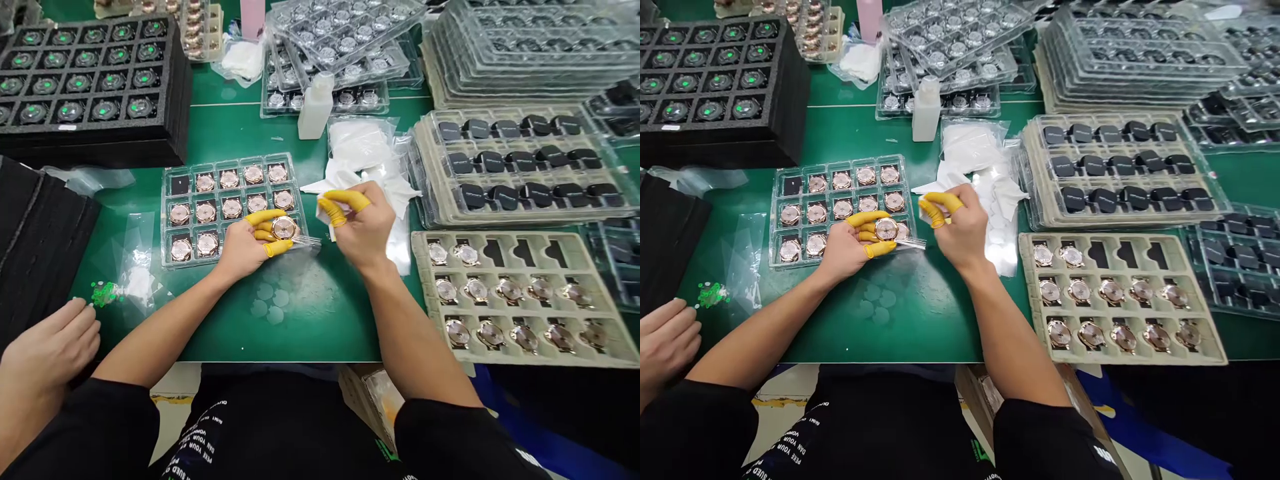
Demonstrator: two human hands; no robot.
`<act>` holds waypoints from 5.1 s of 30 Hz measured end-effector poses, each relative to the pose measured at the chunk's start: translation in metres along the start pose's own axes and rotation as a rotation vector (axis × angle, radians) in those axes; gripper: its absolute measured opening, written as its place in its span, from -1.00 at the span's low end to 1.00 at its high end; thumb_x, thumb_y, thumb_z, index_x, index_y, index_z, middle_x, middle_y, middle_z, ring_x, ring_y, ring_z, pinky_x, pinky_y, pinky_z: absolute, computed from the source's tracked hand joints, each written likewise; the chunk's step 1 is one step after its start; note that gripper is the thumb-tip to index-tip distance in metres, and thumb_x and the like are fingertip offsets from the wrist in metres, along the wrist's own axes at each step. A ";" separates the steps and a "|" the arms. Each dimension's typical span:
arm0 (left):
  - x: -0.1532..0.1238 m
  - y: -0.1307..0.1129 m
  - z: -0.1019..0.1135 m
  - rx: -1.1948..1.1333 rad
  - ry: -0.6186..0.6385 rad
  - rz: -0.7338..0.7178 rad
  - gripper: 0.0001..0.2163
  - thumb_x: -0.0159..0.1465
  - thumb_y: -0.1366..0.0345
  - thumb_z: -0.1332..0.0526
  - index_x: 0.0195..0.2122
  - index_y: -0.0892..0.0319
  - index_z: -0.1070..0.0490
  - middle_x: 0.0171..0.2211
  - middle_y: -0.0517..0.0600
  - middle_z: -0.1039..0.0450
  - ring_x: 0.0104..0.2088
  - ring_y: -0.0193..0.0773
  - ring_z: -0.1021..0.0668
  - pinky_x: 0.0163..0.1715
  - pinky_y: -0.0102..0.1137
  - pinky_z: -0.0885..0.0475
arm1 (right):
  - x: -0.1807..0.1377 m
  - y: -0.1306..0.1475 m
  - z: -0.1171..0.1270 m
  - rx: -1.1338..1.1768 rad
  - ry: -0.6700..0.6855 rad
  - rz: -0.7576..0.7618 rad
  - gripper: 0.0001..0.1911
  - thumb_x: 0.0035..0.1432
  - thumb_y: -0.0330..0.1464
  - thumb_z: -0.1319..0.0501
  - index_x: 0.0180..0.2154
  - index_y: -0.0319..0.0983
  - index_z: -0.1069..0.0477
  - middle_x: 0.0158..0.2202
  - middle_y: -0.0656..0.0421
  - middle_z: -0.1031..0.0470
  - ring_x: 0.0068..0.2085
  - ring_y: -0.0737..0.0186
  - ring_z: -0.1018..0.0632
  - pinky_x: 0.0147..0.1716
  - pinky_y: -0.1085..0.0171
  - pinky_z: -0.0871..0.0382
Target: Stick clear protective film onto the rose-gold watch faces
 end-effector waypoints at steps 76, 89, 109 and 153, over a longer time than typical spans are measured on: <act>-0.013 0.014 -0.005 0.165 -0.059 -0.702 -0.64 0.18 0.32 -0.47 0.03 0.15 -0.64 -0.16 0.00 -0.74 -0.27 -0.30 -0.75 -0.14 -0.41 -0.72 | -0.002 0.007 0.019 0.308 0.616 -0.177 -0.62 0.28 -0.11 -0.32 0.10 -0.04 -0.55 -0.06 0.11 -0.66 0.06 -0.06 -0.52 0.16 -0.12 -0.31; -0.017 0.002 -0.007 0.397 0.031 -1.118 -0.66 0.26 0.38 -0.45 0.06 0.10 -0.61 -0.32 -0.06 -0.72 -0.38 -0.36 -0.70 -0.32 -0.53 -0.61 | 0.000 0.019 0.013 0.395 0.813 -0.169 -0.88 0.23 -0.28 -0.24 -0.28 -0.17 -0.50 -0.32 0.16 -0.61 -0.29 0.17 -0.52 -0.17 0.13 -0.33; -0.012 0.008 -0.004 0.194 0.151 -0.667 -0.60 0.13 0.19 -0.53 0.00 0.15 -0.68 -0.13 0.06 -0.74 -0.26 -0.23 -0.75 -0.13 -0.36 -0.72 | -0.015 0.023 -0.007 0.040 0.582 -0.051 -0.82 0.40 -0.30 -0.02 -0.19 -0.12 -0.38 -0.04 -0.01 -0.59 -0.12 -0.07 -0.42 0.03 -0.17 -0.24; -0.001 0.012 -0.002 -0.005 0.129 -0.110 -0.38 -0.01 0.31 -0.55 0.14 0.18 -0.60 -0.16 0.06 -0.72 -0.28 -0.22 -0.73 -0.17 -0.34 -0.71 | -0.027 0.044 -0.006 0.259 0.530 -0.389 -0.77 0.39 -0.14 -0.12 -0.27 -0.12 -0.38 -0.22 0.09 -0.63 -0.16 0.04 -0.56 -0.14 0.02 -0.30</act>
Point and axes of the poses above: each hand's wrist, its own x-axis towards the middle knuckle, its own z-axis out of the back of the hand, y = z × x, the point moved 3 cm from there along x, towards the middle knuckle
